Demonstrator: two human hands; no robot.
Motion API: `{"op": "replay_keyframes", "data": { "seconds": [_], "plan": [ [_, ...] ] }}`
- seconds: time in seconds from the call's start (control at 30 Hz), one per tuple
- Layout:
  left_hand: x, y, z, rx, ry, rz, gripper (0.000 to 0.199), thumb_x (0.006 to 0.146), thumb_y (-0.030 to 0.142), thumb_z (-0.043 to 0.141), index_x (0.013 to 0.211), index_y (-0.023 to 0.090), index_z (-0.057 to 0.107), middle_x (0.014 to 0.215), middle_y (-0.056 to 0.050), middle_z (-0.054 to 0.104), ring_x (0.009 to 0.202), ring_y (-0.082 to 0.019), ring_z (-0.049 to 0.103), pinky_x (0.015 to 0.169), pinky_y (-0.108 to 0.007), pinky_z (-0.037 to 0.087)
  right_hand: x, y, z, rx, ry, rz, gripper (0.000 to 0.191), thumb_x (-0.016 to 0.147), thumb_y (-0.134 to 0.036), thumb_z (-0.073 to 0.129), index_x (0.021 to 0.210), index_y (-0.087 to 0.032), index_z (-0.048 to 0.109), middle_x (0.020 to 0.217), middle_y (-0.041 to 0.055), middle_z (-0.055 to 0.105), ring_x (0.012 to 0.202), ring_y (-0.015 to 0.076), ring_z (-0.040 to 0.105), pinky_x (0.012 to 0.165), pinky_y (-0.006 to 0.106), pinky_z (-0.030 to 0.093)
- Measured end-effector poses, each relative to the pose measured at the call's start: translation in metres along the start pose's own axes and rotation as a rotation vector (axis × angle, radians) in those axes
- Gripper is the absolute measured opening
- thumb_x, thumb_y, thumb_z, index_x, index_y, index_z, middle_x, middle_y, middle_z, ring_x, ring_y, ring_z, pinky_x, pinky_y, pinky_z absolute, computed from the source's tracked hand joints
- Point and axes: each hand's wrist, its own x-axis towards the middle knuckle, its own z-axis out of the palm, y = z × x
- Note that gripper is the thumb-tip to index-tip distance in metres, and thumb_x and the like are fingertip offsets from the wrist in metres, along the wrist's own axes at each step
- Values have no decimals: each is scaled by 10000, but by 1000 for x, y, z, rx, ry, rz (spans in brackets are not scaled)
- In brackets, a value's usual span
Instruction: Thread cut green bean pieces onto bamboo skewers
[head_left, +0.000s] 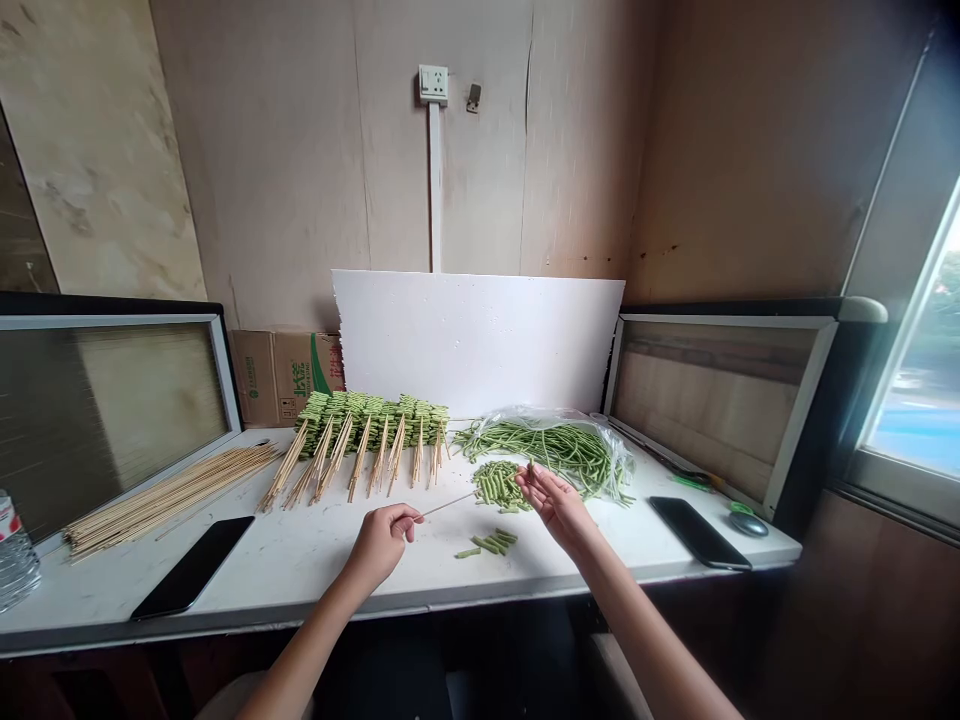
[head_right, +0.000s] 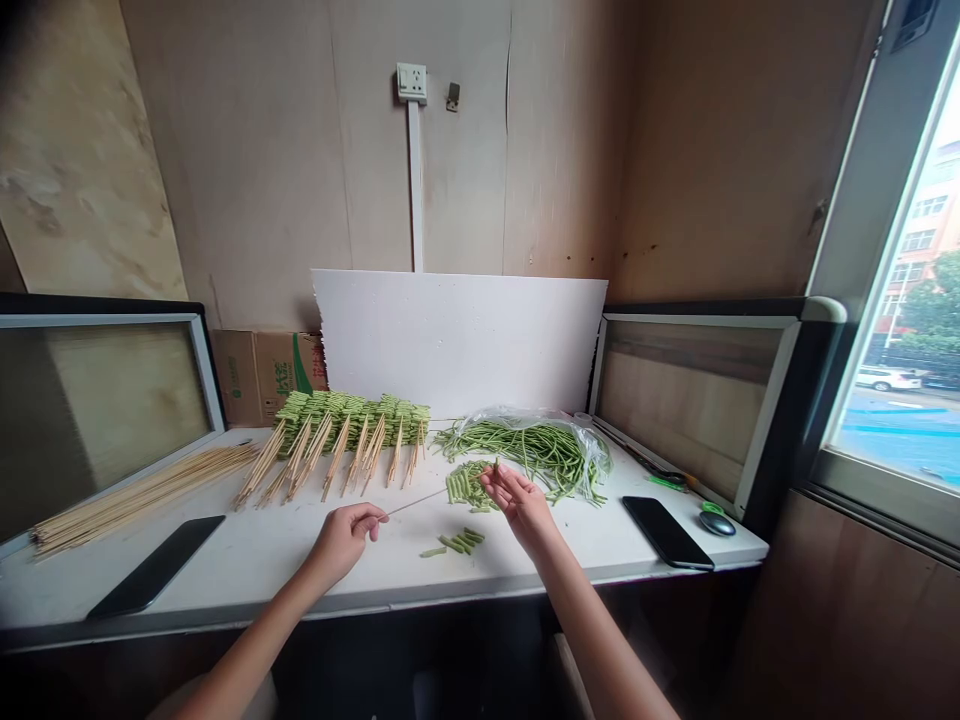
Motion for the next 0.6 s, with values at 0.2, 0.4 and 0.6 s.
{"op": "replay_keyframes", "data": {
  "seconds": [0.2,0.4,0.6],
  "plan": [
    [-1,1,0,2,5,-2,318,895,300,471,852,179,762,684,-45,699,701,-214,646,744,-312,471,-1,-1,3,0,-10,-4,320,780,-432,878,996,-208,803,1102,72,788,1060,224,742,1034,282,576],
    [-2,6,-2,19,1,-10,328,887,304,460,852,174,760,689,-46,704,697,-212,649,728,-312,473,-1,-1,4,-64,20,-23,362,728,-476,901,961,-215,807,1067,73,796,1082,261,739,1066,338,563],
    [-3,10,-2,16,7,-9,329,888,304,461,853,177,762,677,-40,697,690,-210,645,728,-312,474,0,0,6,-123,61,-59,415,729,-539,869,981,-222,782,1108,92,783,1162,307,707,1057,387,580]
  ]
}}
